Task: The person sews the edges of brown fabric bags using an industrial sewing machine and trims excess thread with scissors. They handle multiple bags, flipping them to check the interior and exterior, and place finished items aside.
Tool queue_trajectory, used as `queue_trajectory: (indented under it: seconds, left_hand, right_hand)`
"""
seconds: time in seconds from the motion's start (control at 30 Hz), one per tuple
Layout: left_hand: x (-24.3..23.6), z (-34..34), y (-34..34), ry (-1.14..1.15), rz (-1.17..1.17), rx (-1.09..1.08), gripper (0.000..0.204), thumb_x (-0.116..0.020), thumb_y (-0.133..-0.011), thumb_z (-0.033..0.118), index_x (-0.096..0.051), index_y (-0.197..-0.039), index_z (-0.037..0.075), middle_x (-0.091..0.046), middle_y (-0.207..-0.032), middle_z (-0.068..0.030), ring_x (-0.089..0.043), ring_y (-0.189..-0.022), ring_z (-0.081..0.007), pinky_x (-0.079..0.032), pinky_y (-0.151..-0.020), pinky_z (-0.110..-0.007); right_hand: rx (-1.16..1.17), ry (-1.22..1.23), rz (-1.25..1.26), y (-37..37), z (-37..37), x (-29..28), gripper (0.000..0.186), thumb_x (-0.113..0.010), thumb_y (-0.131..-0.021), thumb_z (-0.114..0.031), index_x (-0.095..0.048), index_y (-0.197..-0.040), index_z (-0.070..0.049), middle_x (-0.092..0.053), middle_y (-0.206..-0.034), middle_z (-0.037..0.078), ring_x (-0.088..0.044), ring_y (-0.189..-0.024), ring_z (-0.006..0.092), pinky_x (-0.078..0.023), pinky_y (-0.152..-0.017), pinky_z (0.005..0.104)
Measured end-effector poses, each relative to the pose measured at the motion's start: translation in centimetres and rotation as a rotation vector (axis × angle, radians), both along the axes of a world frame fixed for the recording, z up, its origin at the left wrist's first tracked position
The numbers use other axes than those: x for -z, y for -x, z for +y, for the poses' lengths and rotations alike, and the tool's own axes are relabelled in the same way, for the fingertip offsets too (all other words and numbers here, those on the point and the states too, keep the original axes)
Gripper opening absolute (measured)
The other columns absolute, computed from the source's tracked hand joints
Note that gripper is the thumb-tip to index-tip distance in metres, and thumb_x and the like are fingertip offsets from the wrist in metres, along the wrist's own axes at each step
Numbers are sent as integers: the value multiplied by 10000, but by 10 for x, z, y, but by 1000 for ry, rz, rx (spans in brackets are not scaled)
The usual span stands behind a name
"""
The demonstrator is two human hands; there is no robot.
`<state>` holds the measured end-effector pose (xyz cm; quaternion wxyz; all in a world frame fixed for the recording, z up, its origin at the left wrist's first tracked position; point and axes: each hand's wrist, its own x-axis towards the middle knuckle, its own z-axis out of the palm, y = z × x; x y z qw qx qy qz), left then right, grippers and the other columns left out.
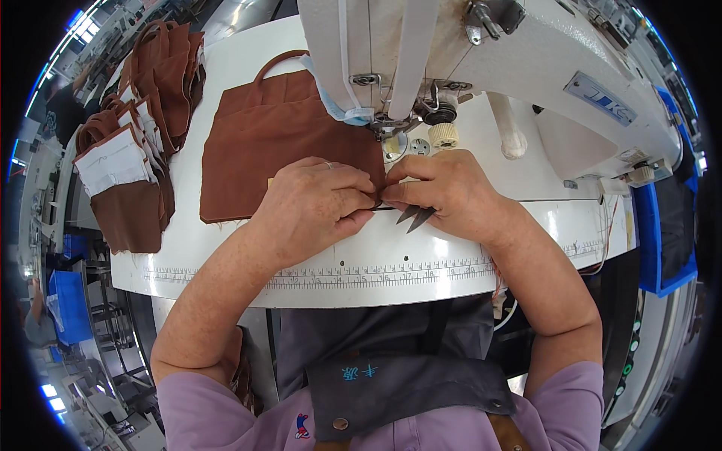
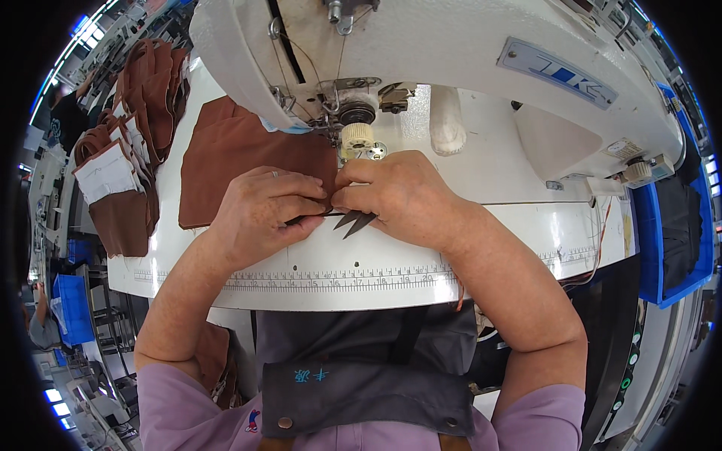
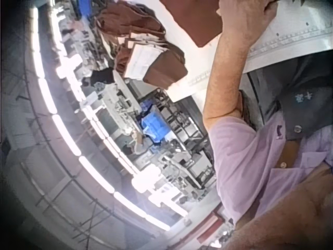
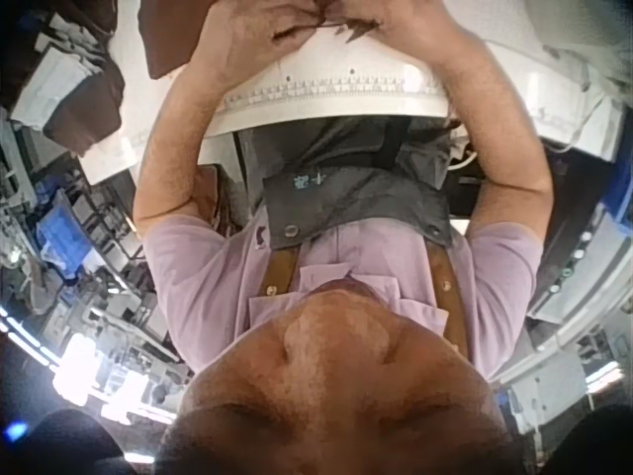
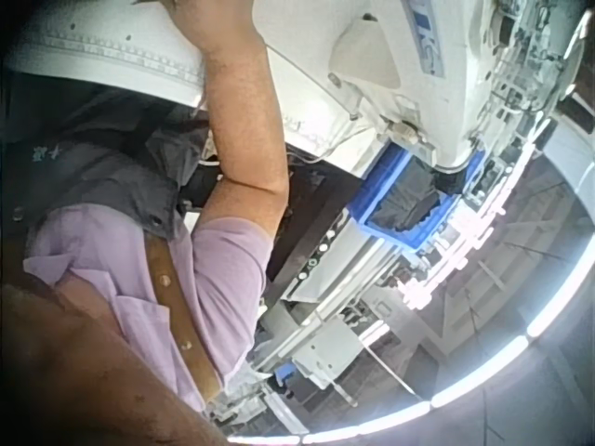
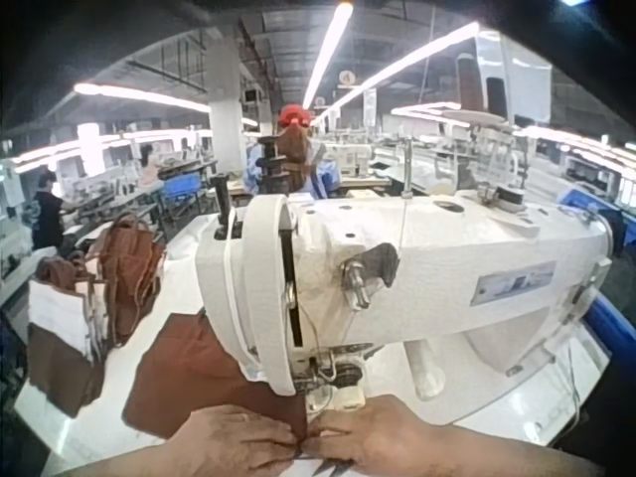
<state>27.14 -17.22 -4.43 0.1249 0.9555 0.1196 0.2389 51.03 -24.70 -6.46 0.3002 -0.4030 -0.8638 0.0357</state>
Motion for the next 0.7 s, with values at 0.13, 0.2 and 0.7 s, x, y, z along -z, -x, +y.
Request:
queue_trajectory:
  seconds: [0.13,0.2,0.7]
  left_hand:
    - [-5,-1,4,66,109,-36,118,-815,-782,115,-781,-884,66,-753,-1030,-41,-735,-916,-226,-591,-783,-357]
    - [-7,-3,2,-9,116,-21,111,-810,-778,105,-774,-873,62,-751,-1022,-49,-731,-897,-232,-588,-771,-359]
    - [-2,-3,0,107,27,-101,162,-780,-735,86,-753,-895,93,-754,-982,3,-711,-812,-213,-526,-736,-344]
  right_hand:
    - [-11,10,40,0,1,0,196,-821,-757,-118,-733,-932,-132,-709,-959,-16,-706,-766,220,-552,-639,344]
    - [-8,20,48,0,1,0,200,-826,-753,-125,-731,-929,-127,-709,-953,-13,-708,-765,222,-554,-637,340]
    - [63,-149,-113,9,-1,-3,174,-748,-773,-141,-712,-942,-122,-666,-928,1,-682,-740,206,-538,-611,350]
